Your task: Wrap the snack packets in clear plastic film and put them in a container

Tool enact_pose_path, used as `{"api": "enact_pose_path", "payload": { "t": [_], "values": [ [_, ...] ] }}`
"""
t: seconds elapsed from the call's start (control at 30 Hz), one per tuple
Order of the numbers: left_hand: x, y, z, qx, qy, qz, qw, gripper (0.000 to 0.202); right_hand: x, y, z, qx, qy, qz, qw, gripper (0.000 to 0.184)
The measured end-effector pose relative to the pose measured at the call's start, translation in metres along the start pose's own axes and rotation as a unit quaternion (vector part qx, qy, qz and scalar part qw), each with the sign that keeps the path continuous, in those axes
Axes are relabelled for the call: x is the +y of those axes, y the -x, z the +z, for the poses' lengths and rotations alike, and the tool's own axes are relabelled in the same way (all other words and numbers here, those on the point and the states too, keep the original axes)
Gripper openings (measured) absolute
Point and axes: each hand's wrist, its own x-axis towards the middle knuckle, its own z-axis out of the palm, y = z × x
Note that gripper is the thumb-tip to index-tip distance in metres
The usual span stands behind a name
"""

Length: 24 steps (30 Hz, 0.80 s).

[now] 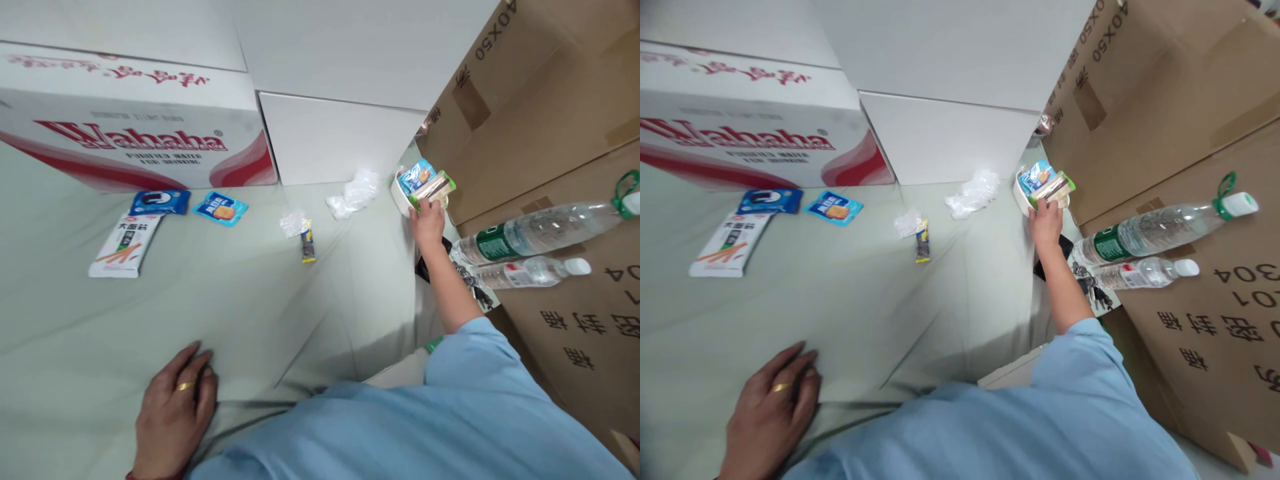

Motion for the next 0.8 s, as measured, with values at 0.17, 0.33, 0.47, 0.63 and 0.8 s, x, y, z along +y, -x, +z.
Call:
{"api": "enact_pose_path", "payload": {
  "t": [0.17,0.33,0.47,0.63,0.8],
  "values": [
    [0.001,-0.001,-0.001,-0.001,-0.004,0.0,1.0,0.031,-0.012,-0.053,0.017,-0.01,-0.023,0.028,0.999,0.035],
    [0.004,-0.004,-0.004,-0.007,-0.023,0.017,1.0,0.026,-0.027,-0.097,0.028,-0.042,-0.03,-0.005,0.999,0.039],
    [0.005,-0.005,-0.004,-0.003,-0.03,0.022,0.999,0.025,-0.031,-0.13,0.031,-0.065,-0.042,-0.026,0.997,0.043],
    [0.004,-0.005,-0.005,-0.002,-0.03,0.029,0.999,0.025,-0.032,-0.147,0.029,-0.103,-0.052,-0.07,0.991,0.055],
    [0.004,-0.004,-0.004,0.005,-0.025,0.021,0.999,0.024,-0.045,-0.114,0.026,-0.056,-0.074,-0.033,0.995,0.056]
  ]
}}
